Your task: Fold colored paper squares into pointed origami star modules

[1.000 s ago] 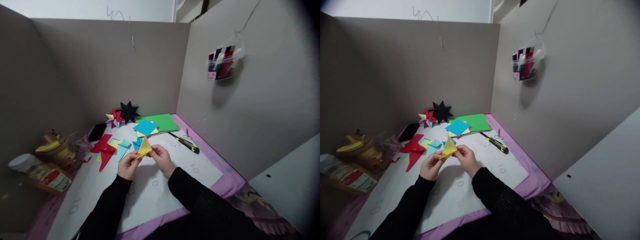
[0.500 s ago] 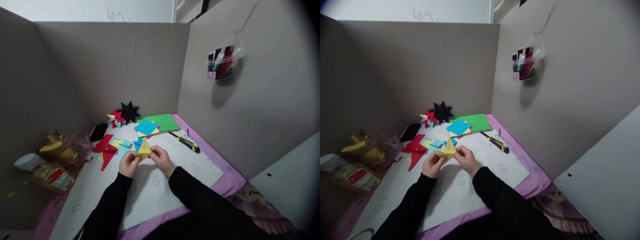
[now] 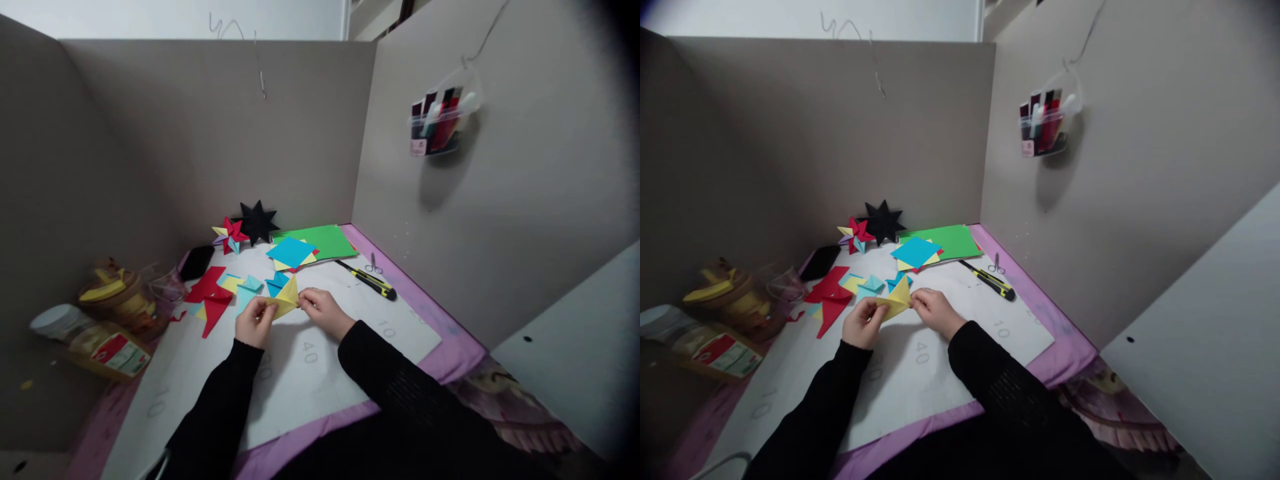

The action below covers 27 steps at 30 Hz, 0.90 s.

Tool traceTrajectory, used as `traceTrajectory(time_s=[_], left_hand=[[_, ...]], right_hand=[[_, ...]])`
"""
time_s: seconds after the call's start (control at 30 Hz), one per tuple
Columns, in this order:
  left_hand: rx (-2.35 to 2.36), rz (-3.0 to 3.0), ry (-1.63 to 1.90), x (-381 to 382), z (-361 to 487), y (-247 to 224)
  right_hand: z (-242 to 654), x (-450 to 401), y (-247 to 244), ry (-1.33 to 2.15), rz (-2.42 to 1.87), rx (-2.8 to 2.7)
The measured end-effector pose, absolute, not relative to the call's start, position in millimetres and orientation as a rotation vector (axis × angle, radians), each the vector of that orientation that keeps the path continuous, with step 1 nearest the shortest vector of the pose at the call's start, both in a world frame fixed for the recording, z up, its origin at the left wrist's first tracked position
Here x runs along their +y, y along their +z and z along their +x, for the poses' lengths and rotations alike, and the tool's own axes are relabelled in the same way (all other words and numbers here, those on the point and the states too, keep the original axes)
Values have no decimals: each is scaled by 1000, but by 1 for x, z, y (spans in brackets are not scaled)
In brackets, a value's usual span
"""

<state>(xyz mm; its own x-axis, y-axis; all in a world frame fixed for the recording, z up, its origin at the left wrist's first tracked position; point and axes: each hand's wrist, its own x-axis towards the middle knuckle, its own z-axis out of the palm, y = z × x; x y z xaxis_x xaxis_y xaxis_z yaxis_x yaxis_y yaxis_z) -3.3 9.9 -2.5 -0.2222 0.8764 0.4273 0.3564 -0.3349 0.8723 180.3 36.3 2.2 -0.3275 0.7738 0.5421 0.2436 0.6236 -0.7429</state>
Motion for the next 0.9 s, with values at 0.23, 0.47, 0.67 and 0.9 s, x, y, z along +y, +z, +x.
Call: traceTrajectory(time_s=[0.23, 0.47, 0.67, 0.9], left_hand=[[1389, 1437, 1616, 12, -3, -2], [1254, 1412, 1636, 13, -2, -6], [1146, 1325, 1618, 9, 4, -2], [1115, 1092, 1459, 5, 12, 10]], right_hand=[[172, 31, -2, 839, -859, -1740], [166, 29, -1, 1152, -808, -1567], [166, 29, -2, 1109, -862, -1524], [166, 28, -4, 945, -877, -1600]])
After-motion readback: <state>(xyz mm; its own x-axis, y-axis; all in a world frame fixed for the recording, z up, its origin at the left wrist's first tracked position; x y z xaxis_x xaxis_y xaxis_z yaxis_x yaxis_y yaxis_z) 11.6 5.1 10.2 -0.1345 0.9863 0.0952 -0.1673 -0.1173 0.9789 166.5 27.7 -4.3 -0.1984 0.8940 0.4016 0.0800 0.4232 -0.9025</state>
